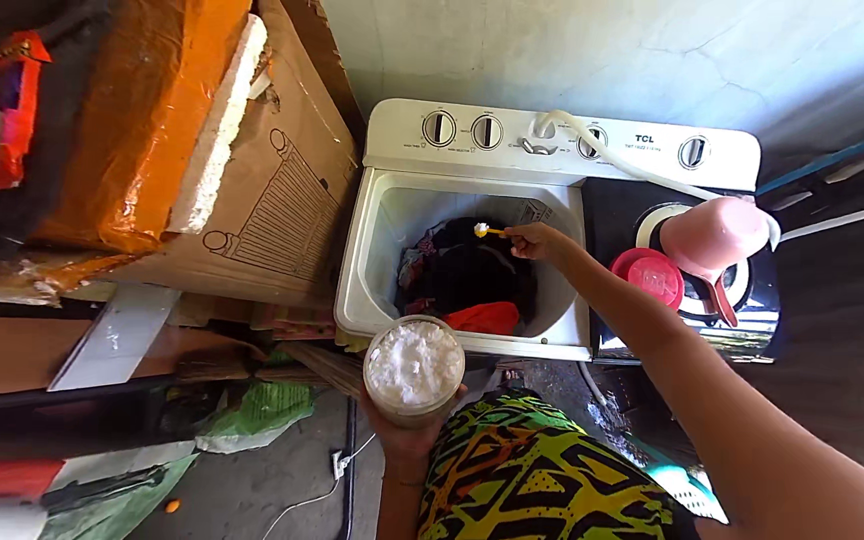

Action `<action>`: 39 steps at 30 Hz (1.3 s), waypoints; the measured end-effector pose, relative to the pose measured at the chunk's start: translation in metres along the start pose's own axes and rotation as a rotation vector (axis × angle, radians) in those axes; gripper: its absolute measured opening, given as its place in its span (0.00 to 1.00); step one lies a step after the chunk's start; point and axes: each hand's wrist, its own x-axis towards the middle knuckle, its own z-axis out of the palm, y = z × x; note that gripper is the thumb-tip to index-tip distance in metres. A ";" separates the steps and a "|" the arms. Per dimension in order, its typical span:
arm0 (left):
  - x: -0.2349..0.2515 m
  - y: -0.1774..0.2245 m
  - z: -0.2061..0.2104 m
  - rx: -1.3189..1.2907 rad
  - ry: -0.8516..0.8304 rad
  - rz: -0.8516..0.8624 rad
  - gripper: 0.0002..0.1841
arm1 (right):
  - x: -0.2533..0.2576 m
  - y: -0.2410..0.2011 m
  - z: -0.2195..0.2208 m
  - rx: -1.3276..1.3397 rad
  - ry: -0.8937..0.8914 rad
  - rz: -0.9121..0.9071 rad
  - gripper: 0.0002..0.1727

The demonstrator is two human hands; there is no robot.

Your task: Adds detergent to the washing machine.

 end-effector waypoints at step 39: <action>0.006 0.004 0.027 -0.026 -0.098 -0.021 0.52 | -0.202 0.057 0.143 -1.266 -0.295 -1.186 0.16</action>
